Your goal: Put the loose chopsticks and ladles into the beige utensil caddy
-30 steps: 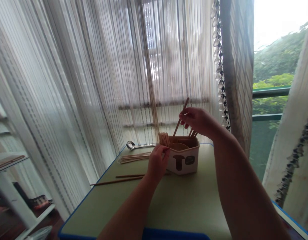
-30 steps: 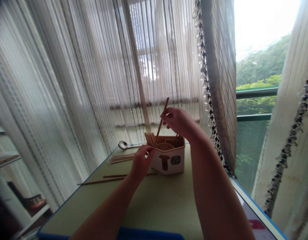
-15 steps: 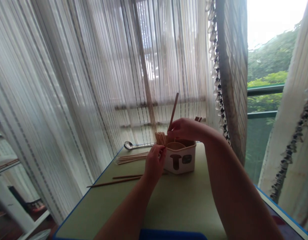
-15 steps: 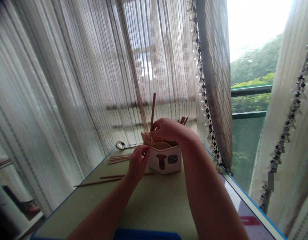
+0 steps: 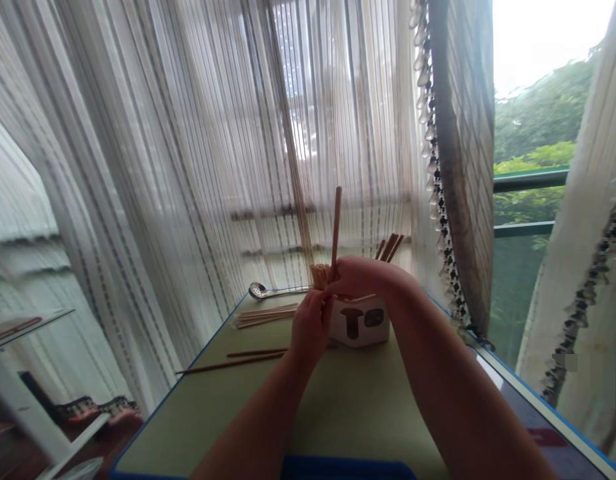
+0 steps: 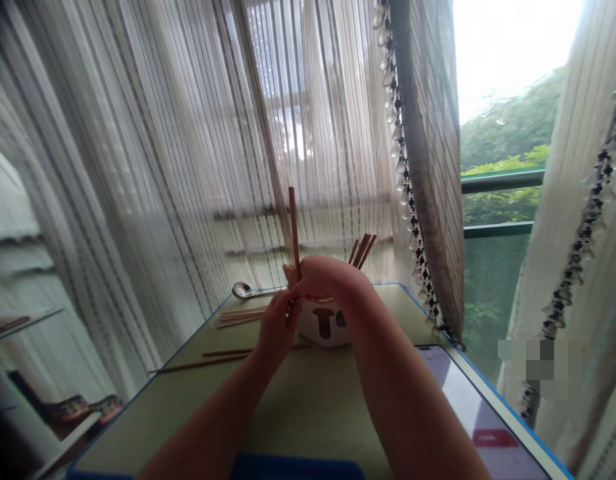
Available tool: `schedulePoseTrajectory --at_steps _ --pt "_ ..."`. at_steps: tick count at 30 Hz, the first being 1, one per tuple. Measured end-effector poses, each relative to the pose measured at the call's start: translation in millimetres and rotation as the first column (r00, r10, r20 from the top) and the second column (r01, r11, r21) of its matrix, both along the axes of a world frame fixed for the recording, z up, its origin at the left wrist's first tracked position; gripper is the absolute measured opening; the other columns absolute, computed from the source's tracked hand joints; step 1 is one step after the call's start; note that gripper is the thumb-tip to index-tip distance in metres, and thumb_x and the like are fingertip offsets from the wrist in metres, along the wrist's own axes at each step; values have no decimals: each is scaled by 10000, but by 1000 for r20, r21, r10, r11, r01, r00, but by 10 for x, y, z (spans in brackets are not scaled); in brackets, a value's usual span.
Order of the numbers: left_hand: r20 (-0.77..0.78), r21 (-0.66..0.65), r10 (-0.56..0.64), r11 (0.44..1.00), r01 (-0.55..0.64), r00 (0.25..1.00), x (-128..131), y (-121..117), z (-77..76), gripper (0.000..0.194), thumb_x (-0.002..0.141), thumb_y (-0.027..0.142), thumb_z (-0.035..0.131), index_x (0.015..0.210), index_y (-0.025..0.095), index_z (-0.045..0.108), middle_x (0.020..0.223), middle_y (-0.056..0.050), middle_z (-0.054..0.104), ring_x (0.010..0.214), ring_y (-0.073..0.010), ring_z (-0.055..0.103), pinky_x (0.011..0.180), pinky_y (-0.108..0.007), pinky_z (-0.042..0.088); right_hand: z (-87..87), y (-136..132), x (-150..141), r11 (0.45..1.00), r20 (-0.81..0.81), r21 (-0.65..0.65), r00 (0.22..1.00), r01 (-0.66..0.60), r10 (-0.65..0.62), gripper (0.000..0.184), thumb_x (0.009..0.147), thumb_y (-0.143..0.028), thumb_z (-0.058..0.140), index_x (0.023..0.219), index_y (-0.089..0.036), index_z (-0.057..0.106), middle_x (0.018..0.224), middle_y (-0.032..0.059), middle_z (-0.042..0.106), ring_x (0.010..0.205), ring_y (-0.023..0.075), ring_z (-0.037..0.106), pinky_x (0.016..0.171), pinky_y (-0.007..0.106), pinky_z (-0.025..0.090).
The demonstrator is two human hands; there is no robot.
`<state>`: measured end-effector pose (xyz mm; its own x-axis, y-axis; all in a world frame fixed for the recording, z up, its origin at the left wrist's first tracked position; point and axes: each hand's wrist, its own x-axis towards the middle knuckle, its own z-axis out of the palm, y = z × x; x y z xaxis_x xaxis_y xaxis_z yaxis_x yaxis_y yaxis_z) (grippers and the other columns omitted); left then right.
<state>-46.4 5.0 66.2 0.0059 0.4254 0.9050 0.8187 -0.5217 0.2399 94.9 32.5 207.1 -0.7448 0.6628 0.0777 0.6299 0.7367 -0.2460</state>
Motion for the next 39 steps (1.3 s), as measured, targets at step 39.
schedulePoseTrajectory --at_steps 39 --pt "-111 -122 66 989 -79 992 -80 -64 92 229 900 249 481 732 176 618 705 -36 627 657 -147 561 641 -268 409 255 11 341 894 -161 258 929 366 -334 214 781 -292 575 734 -158 735 604 50 674 563 151 604 536 248 400"
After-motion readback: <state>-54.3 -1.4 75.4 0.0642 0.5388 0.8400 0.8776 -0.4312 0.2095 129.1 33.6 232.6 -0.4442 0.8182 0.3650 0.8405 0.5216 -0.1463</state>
